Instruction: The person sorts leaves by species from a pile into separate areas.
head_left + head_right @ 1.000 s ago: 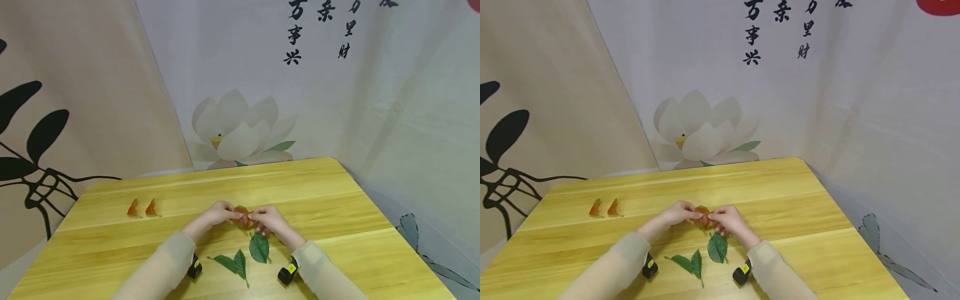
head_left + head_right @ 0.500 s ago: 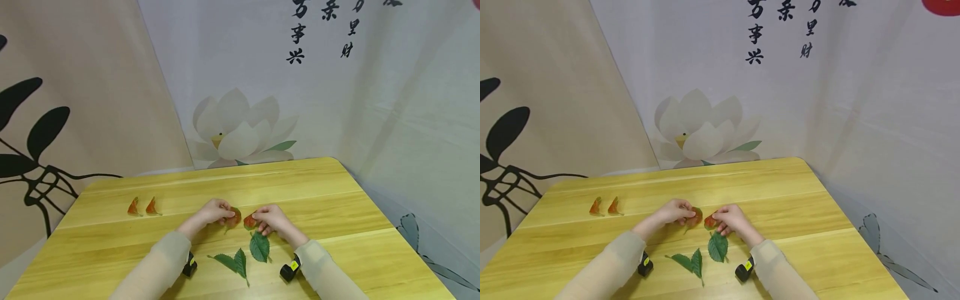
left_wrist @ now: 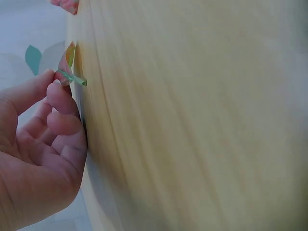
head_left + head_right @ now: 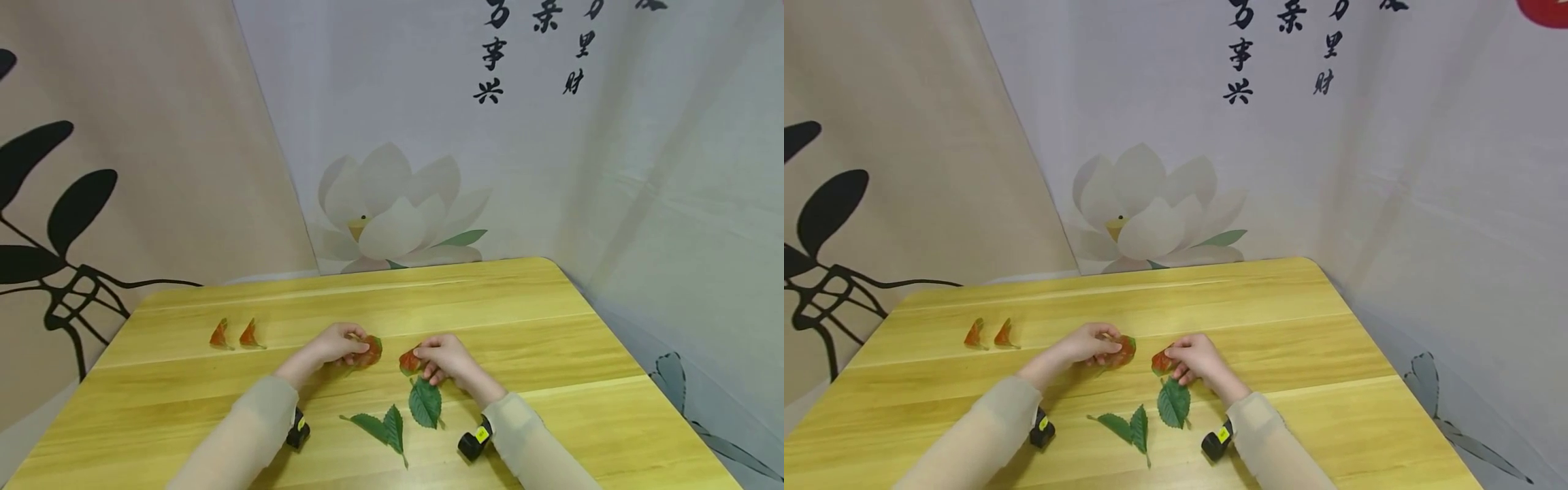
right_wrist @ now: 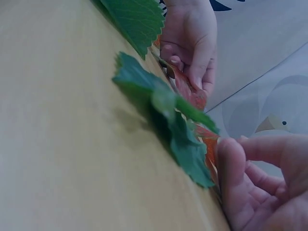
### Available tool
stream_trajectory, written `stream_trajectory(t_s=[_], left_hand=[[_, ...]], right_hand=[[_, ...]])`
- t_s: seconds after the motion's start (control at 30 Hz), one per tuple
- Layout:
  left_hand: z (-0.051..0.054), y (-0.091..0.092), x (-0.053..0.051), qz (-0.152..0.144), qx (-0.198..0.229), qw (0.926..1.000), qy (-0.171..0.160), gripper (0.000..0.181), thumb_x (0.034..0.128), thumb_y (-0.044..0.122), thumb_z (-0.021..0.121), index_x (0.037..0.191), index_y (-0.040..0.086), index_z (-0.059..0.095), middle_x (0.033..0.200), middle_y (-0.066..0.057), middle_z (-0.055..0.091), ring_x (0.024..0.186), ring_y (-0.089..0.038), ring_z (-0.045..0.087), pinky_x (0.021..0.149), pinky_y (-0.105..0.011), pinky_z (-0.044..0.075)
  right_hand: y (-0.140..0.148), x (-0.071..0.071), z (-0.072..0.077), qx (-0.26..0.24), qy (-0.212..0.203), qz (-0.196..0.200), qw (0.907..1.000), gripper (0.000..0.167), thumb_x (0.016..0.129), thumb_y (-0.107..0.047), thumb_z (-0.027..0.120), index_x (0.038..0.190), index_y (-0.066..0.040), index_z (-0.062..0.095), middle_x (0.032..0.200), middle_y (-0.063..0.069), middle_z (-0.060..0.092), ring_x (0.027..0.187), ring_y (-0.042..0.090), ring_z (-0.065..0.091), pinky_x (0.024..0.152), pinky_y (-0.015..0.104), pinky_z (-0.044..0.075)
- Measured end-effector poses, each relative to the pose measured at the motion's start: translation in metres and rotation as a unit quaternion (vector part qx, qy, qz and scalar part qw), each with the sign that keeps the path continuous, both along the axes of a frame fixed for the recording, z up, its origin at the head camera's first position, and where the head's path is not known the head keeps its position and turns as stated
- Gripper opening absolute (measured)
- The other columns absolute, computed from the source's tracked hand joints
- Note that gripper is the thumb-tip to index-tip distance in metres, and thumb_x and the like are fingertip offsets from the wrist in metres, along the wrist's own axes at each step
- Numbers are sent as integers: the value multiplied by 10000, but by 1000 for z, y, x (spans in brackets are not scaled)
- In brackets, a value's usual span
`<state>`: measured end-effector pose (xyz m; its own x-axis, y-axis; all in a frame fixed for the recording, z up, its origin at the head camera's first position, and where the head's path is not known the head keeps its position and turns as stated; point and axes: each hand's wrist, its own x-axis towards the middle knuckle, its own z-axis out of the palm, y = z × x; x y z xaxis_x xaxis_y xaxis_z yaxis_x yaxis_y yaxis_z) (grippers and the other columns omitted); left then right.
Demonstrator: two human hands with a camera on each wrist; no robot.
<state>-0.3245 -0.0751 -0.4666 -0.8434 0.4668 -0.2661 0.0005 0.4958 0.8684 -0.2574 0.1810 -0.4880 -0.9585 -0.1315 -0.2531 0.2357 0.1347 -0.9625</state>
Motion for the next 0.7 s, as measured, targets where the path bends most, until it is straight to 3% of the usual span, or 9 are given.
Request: stream_trajectory(t_s=[0.33, 0.7], left_hand=[[5, -25, -4, 3, 348, 9993, -144, 252, 941, 127, 640, 1144, -7, 568, 743, -59, 601, 561, -129, 530, 504, -244, 453], [27, -48, -9, 128, 667, 9976, -144, 314, 961, 114, 608, 1210, -47, 505, 868, -70, 574, 585, -115, 523, 536, -250, 439]], right_hand=[[0, 1, 0, -53, 56, 24, 10000, 208, 928, -97, 620, 1043, 77, 632, 613, 81, 592, 460, 106, 554, 415, 230, 480], [-1, 1, 0, -52, 52, 8, 10000, 231, 929, -107, 628, 1069, 76, 625, 603, 79, 582, 452, 98, 540, 414, 241, 483]])
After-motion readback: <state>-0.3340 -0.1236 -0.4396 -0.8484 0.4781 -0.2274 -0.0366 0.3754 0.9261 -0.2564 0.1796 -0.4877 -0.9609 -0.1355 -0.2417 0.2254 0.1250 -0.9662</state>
